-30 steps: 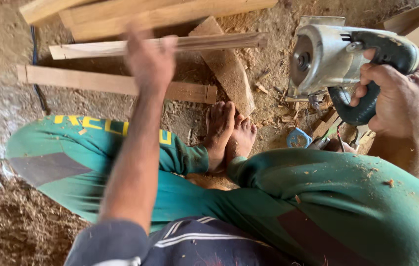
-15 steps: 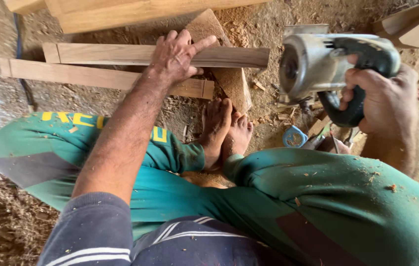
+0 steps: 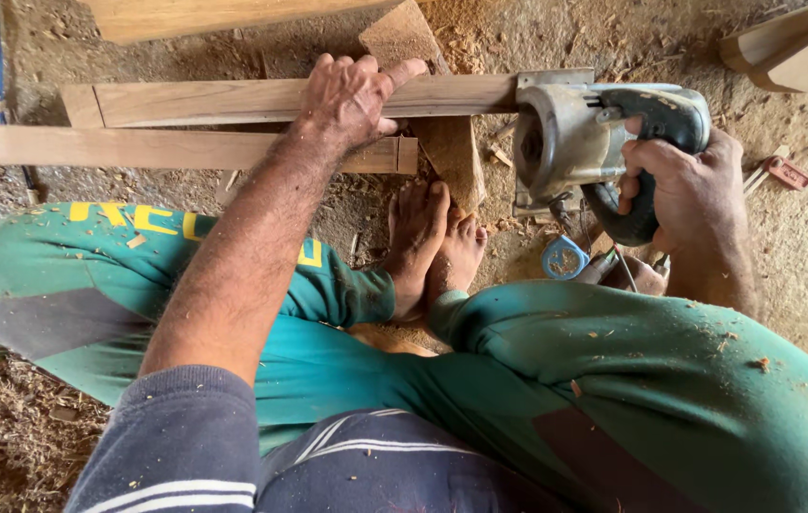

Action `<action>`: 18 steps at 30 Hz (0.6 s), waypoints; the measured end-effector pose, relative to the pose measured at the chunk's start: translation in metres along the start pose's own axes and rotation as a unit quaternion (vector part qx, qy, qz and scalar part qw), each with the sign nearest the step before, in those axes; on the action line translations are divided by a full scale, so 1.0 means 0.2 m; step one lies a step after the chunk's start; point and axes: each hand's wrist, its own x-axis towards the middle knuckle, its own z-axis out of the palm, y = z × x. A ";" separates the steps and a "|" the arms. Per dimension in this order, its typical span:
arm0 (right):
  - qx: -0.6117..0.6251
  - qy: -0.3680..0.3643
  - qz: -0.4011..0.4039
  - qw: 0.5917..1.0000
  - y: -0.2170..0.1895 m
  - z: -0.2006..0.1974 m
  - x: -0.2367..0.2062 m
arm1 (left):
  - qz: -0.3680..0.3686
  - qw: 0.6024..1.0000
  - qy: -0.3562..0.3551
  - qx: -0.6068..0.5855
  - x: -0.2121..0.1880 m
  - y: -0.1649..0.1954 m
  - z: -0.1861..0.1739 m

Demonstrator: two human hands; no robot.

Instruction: The person sits on the floor and uses a circular saw to cut a long wooden plank into shorter pieces. They hold the plank with one hand and operate the saw with the other, making several cuts and stacking the resulting pieces.

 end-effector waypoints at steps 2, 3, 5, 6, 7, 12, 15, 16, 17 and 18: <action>0.002 0.002 -0.007 1.000 0.00 0.01 0.00 | 0.002 0.999 0.035 0.003 0.00 0.00 0.02; -0.002 0.002 -0.008 1.000 -0.01 0.01 0.00 | 0.000 1.000 0.021 -0.002 0.00 0.00 0.02; -0.006 0.005 -0.008 1.000 -0.01 0.02 -0.01 | -0.007 1.000 -0.003 -0.016 0.00 0.00 0.03; -0.002 0.008 -0.007 1.000 -0.01 0.02 -0.01 | -0.010 1.000 0.000 -0.015 0.00 0.00 0.03; 0.000 0.012 -0.004 1.000 -0.01 0.02 -0.01 | -0.011 1.000 0.004 -0.017 0.00 0.00 0.04; -0.001 0.020 -0.009 1.000 0.00 0.02 0.01 | -0.006 0.999 0.025 -0.022 0.01 0.00 0.04; -0.007 0.016 -0.017 1.000 0.01 0.01 0.02 | -0.003 0.999 0.042 -0.029 0.01 0.01 0.05; -0.011 0.013 -0.021 1.000 0.01 0.01 0.03 | -0.003 0.999 0.044 -0.029 0.00 0.01 0.05; -0.007 0.014 -0.022 1.000 0.01 0.01 0.03 | -0.003 0.999 0.046 -0.030 0.00 0.01 0.05; -0.004 0.016 -0.022 1.000 0.02 0.01 0.03 | -0.004 0.999 0.041 -0.033 0.00 0.01 0.05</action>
